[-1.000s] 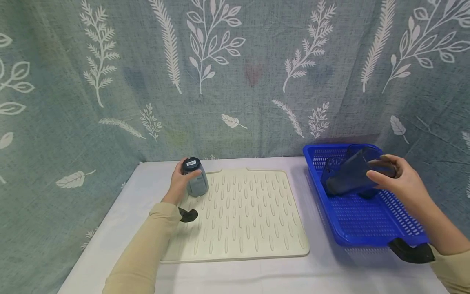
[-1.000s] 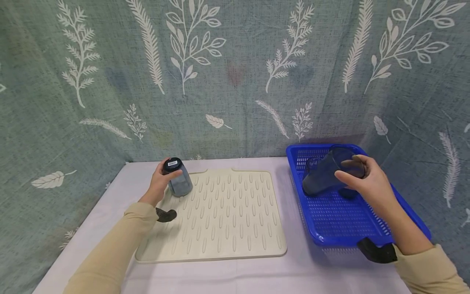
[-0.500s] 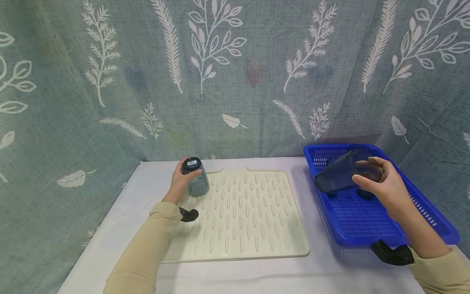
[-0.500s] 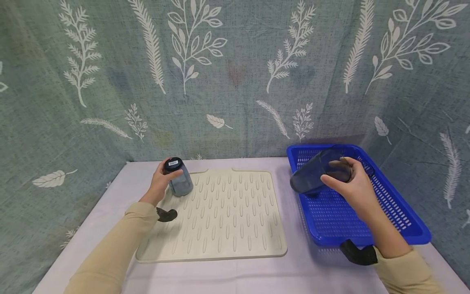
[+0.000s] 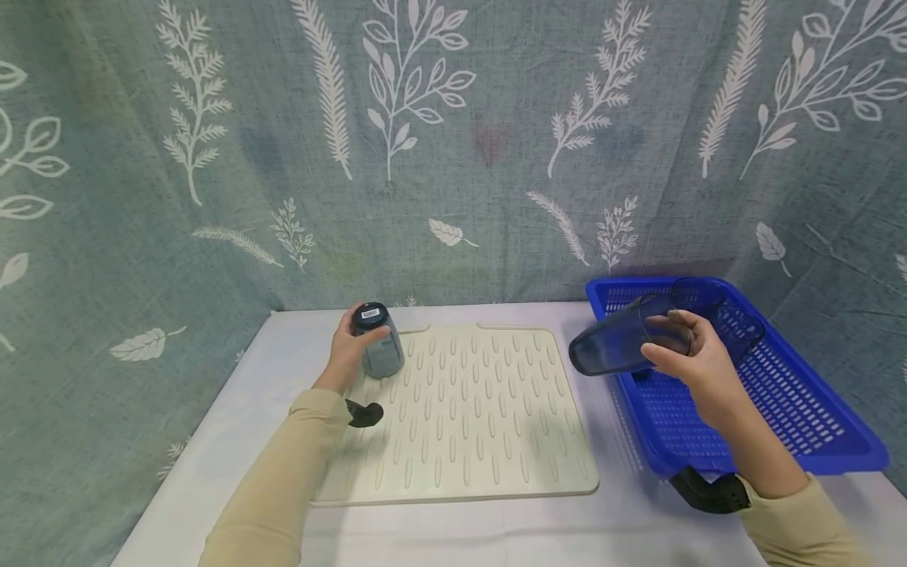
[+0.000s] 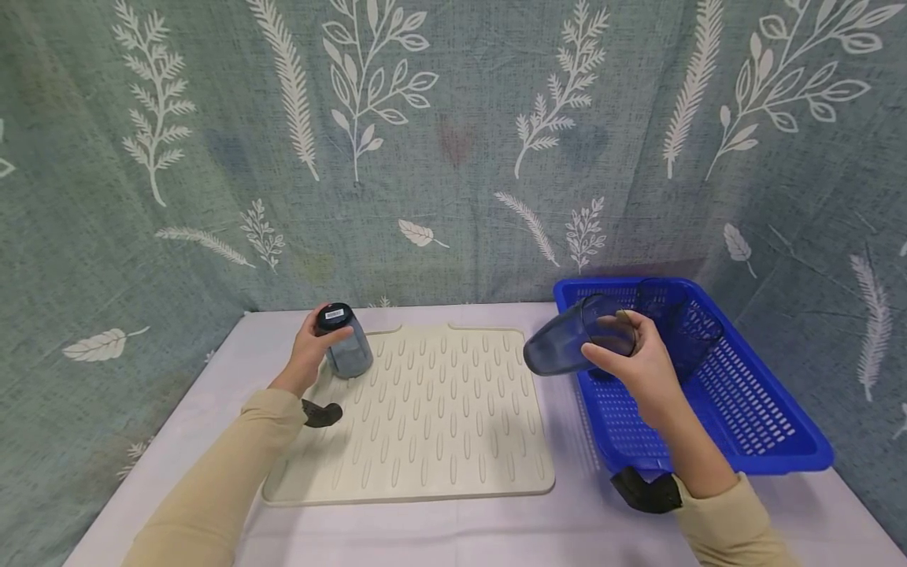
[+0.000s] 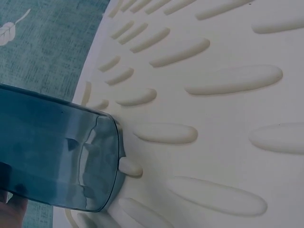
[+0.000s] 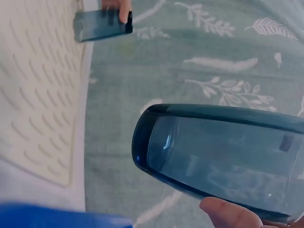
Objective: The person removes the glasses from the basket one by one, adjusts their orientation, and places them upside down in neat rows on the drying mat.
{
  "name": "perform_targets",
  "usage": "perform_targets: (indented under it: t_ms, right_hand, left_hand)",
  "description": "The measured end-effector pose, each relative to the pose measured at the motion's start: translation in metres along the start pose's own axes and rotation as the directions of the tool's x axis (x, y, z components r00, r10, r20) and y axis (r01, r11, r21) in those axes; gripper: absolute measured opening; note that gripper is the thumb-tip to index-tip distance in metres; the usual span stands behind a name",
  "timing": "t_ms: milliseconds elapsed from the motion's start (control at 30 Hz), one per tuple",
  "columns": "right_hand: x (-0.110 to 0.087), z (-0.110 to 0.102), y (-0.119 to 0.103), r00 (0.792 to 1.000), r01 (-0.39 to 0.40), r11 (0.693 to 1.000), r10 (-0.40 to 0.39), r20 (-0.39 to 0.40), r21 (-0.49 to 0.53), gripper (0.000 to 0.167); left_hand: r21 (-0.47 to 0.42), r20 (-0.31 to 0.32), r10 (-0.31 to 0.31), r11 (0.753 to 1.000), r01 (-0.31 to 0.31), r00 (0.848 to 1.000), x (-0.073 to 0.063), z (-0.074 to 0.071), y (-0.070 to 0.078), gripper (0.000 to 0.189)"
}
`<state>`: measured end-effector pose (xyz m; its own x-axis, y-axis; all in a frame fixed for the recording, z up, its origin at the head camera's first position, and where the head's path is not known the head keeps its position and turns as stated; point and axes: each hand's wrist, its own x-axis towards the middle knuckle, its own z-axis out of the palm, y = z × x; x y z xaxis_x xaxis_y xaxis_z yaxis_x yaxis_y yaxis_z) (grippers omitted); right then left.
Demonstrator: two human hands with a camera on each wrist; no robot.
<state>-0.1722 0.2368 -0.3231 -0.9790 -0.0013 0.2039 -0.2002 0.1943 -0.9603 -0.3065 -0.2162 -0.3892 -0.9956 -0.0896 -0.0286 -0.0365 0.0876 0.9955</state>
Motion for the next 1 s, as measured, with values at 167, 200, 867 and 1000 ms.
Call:
perform_targets:
  t_ms: [167,200,867,1000]
  right_hand:
    - [0.0,0.011,0.002,1.0,-0.026,0.998,0.025,0.008,0.055,0.067]
    - [0.0,0.014,0.002,0.999,-0.032,0.998,0.032,0.011,0.057,0.068]
    - [-0.003,0.053,0.001,0.995,-0.096,0.987,0.093,0.027,0.127,0.075]
    - [-0.003,0.057,0.003,0.995,-0.097,0.984,0.094,0.029,0.148,0.075]
  left_hand:
    - [0.012,-0.021,-0.004,1.0,0.005,1.0,0.008,-0.001,-0.007,0.084]
    - [0.019,-0.025,-0.001,1.0,0.001,1.0,0.01,-0.001,-0.009,0.084]
    - [0.014,-0.033,0.074,0.997,-0.074,0.997,-0.003,0.002,0.007,0.087]
    - [0.035,-0.07,0.159,0.987,-0.157,0.985,0.001,0.001,0.006,0.087]
